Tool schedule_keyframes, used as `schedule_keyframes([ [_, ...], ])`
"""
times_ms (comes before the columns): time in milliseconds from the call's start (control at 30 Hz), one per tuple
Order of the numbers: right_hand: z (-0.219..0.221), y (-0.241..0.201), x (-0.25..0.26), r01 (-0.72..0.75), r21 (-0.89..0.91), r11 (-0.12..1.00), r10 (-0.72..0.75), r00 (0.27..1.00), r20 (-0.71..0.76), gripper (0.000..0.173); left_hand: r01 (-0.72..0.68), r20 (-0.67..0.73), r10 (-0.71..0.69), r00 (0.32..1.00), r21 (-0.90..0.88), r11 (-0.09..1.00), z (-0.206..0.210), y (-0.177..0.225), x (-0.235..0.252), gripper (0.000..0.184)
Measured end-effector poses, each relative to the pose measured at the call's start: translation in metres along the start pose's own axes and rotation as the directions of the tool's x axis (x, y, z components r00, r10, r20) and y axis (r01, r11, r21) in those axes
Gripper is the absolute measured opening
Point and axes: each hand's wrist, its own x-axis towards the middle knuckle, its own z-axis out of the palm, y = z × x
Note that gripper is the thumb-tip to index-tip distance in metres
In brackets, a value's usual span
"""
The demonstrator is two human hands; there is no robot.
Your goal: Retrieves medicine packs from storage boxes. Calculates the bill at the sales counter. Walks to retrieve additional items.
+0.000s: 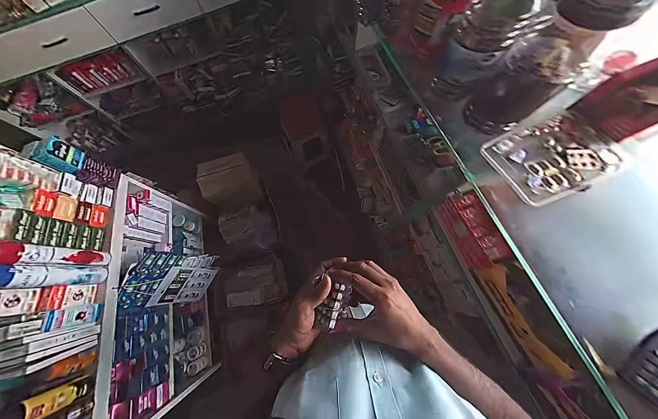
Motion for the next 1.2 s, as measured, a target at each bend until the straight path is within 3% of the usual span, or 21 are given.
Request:
schedule_keyframes([
  [167, 0.015, 0.043, 0.087, 0.03, 0.048, 0.998, -0.034, 0.997, 0.076, 0.067, -0.093, -0.084, 0.087, 0.993, -0.072, 0.993, -0.044, 0.044, 0.048, 0.053],
  [267, 0.023, 0.084, 0.149, 0.031, 0.232, 0.972, -0.062, 0.99, 0.127, 0.052, -0.116, -0.152, 0.107, 0.983, -0.055, 0.992, -0.073, 0.079, 0.085, 0.05],
  [367, 0.023, 0.133, 0.228, -0.015, 0.357, 0.934, -0.097, 0.951, 0.294, 0.042, -0.131, -0.141, 0.133, 0.981, 0.025, 0.991, -0.104, 0.123, 0.14, 0.049],
  [467, 0.014, 0.175, 0.322, -0.045, 0.506, 0.861, -0.171, 0.912, 0.372, 0.036, -0.142, -0.171, 0.155, 0.973, 0.086, 0.986, -0.115, 0.182, 0.198, 0.035],
  [600, -0.011, 0.217, 0.469, 0.052, 0.558, 0.828, -0.256, 0.921, 0.294, 0.033, -0.179, -0.206, 0.165, 0.965, -0.053, 0.982, -0.142, 0.259, 0.274, 0.035],
  [667, -0.015, 0.228, 0.531, 0.143, 0.463, 0.875, -0.279, 0.93, 0.24, 0.034, -0.23, -0.253, 0.187, 0.949, -0.153, 0.961, -0.16, 0.291, 0.305, 0.045],
  [733, -0.009, 0.241, 0.588, 0.311, 0.323, 0.894, -0.357, 0.929, 0.093, 0.024, -0.315, -0.303, 0.24, 0.922, -0.228, 0.921, -0.18, 0.328, 0.335, 0.053],
  [800, 0.006, 0.257, 0.642, 0.504, 0.177, 0.845, -0.493, 0.864, -0.106, 0.008, -0.419, -0.346, 0.309, 0.886, -0.313, 0.852, -0.207, 0.365, 0.362, 0.056],
  [867, 0.032, 0.278, 0.696, 0.643, 0.129, 0.755, -0.603, 0.758, -0.248, 0.006, -0.533, -0.376, 0.401, 0.835, -0.371, 0.761, -0.239, 0.406, 0.391, 0.053],
  [967, 0.076, 0.308, 0.768, 0.724, 0.111, 0.681, -0.683, 0.683, -0.259, 0.007, -0.674, -0.422, 0.54, 0.728, -0.293, 0.678, -0.279, 0.468, 0.436, 0.041],
  [1067, 0.112, 0.323, 0.845, 0.754, 0.129, 0.644, -0.724, 0.656, -0.216, 0.011, -0.738, -0.387, 0.651, 0.653, -0.134, 0.661, -0.316, 0.539, 0.475, 0.062],
  [1200, 0.144, 0.331, 0.938, 0.731, 0.211, 0.649, -0.717, 0.681, -0.152, 0.012, -0.778, -0.445, 0.701, 0.558, 0.015, 0.629, -0.359, 0.618, 0.517, 0.064],
])
